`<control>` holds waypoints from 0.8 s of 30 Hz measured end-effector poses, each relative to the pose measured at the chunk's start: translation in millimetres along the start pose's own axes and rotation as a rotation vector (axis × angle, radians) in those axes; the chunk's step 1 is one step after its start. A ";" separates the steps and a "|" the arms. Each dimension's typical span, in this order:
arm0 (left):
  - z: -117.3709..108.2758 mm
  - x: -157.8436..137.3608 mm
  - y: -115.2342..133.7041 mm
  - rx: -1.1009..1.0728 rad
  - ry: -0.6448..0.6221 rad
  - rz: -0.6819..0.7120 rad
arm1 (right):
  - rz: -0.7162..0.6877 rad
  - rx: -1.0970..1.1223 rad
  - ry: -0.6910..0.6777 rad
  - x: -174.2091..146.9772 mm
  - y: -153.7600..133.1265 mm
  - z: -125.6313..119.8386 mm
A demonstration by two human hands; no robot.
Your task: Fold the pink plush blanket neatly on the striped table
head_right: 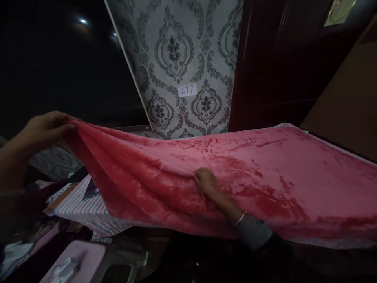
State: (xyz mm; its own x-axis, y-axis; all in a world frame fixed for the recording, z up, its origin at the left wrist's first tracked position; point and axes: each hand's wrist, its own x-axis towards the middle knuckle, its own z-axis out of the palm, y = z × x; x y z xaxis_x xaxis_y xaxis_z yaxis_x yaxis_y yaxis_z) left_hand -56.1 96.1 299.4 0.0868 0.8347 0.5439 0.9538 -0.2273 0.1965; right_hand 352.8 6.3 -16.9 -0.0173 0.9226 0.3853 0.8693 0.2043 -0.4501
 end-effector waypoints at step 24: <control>31.6 8.4 12.3 -0.298 0.321 -0.099 | -0.074 -0.605 0.528 71.5 -3.9 -248.5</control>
State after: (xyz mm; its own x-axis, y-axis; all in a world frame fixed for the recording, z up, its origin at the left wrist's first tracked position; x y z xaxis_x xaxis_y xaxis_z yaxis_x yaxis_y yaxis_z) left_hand -34.6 116.1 280.6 -0.1396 0.6725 0.7268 0.8243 -0.3278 0.4617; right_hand 470.9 -9.8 212.6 0.0187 0.6067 0.7947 0.9945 -0.0929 0.0475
